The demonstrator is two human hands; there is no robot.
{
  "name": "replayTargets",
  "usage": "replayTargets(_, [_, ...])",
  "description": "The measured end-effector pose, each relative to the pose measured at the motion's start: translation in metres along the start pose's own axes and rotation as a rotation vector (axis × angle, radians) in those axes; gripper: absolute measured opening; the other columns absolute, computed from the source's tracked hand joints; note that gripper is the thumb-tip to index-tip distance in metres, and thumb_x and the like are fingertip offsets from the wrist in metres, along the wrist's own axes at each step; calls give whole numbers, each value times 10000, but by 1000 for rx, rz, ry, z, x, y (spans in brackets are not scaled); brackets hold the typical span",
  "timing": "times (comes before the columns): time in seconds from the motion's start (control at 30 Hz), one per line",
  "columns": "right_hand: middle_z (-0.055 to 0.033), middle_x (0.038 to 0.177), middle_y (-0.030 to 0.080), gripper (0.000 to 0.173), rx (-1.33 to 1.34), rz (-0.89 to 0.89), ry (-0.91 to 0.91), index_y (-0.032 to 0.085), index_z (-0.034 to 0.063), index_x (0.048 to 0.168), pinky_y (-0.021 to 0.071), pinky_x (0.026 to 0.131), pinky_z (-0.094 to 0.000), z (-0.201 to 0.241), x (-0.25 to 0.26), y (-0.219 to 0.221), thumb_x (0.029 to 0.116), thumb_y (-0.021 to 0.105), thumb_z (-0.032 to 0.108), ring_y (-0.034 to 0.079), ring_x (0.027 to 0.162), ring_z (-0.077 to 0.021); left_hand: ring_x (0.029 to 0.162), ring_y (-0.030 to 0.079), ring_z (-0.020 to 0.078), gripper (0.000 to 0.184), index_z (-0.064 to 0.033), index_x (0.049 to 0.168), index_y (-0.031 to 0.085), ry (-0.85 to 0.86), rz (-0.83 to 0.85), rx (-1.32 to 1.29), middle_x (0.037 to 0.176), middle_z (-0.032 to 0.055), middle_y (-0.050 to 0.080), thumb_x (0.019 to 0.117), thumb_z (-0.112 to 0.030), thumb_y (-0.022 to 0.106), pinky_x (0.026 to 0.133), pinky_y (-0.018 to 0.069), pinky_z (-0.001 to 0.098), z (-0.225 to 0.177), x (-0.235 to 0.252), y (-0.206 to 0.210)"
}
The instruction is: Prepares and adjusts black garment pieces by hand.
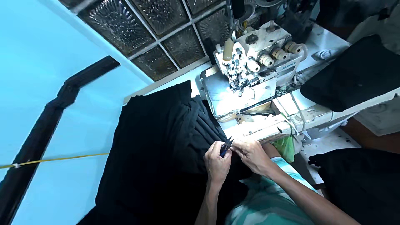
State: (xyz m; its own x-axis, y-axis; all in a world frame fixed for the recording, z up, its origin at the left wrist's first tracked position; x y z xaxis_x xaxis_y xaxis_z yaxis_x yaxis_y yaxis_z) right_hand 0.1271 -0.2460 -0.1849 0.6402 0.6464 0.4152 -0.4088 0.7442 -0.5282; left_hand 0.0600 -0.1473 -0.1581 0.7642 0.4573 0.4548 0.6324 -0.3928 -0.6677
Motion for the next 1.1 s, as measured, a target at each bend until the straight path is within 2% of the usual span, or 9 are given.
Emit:
replayTargets(0.07, [-113, 707, 646, 229, 48, -23, -18, 706, 10, 848, 520, 647, -387, 5, -2, -3, 985, 577, 139, 652, 669, -237, 640, 625, 104, 79, 35, 827, 701, 72, -32, 46, 746, 104, 677, 773, -21, 687, 609, 498, 208, -7, 0, -5])
replayTargets(0.2, [-124, 786, 677, 273, 159, 6, 113, 720, -25, 910, 511, 739, -375, -2, 0, -16, 1018, 556, 165, 650, 749, -204, 686, 662, 144, 93, 73, 890, 711, 56, 10, 49, 794, 145, 702, 873, 10, 644, 668, 543, 257, 3, 3, -17])
replayTargets(0.37, [-118, 786, 682, 277, 151, -23, 128, 723, -22, 926, 507, 716, -365, 2, 8, -17, 1024, 541, 163, 650, 736, -194, 662, 567, -9, 127, 71, 899, 696, -37, 34, -92, 758, 78, 653, 901, -27, 615, 644, 462, 111, 4, 1, -28])
replayTargets(0.5, [-134, 824, 717, 196, -160, -174, 7, 743, 6, 895, 556, 779, -485, -4, 6, -43, 973, 604, 120, 711, 814, -297, 652, 676, 229, 87, 94, 863, 697, 91, -148, 268, 791, 188, 700, 812, 51, 640, 597, 540, 330, 13, -1, -46])
replayTargets(0.6, [-120, 749, 684, 226, -241, -190, -8, 728, 16, 853, 535, 740, -481, -13, -5, -35, 975, 600, 156, 691, 752, -302, 629, 679, 252, 103, 79, 868, 698, 75, -174, 345, 801, 187, 707, 789, 52, 637, 553, 530, 369, 24, -8, -40])
replayTargets(0.77, [-159, 813, 700, 241, -231, -90, 103, 734, -13, 901, 532, 785, -528, -32, -10, -32, 1001, 582, 146, 703, 810, -337, 649, 659, 178, 87, 69, 879, 709, -42, -108, 207, 792, 155, 703, 820, 45, 650, 612, 537, 292, 23, -22, -36])
replayTargets(0.93, [-186, 976, 727, 174, -179, 27, 113, 745, 5, 1046, 526, 840, -578, -20, -2, -28, 952, 641, 107, 703, 934, -384, 608, 488, -81, 101, 55, 840, 672, -205, -29, -169, 691, -2, 588, 890, -31, 652, 574, 394, 69, 13, -18, -45])
replayTargets(1.0, [-188, 1119, 721, 323, -132, 58, 67, 722, 25, 1183, 536, 897, -580, -7, 2, -23, 933, 700, 227, 694, 1038, -384, 612, 487, -89, 90, 49, 826, 671, -180, -12, -206, 685, -8, 588, 863, -33, 669, 576, 394, 60, 4, -17, -46])
replayTargets(1.1, [-164, 1142, 721, 391, -35, 78, 34, 703, 41, 1231, 537, 881, -562, 10, 12, -9, 922, 716, 281, 696, 1034, -350, 604, 498, -78, 73, 45, 821, 675, -149, -7, -210, 683, 4, 597, 838, -26, 680, 569, 403, 66, -2, -17, -40])
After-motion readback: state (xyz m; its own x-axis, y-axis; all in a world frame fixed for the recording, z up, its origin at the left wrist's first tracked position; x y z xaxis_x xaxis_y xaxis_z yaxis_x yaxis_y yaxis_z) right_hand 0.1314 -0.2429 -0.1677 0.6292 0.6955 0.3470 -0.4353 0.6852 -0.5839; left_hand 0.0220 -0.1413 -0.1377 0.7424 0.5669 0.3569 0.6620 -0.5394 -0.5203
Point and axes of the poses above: each hand's wrist, its own x-axis towards the middle knuckle, its own y-axis out of the palm, z = x × y, the point moved 9 cm from there along x, towards the middle knuckle
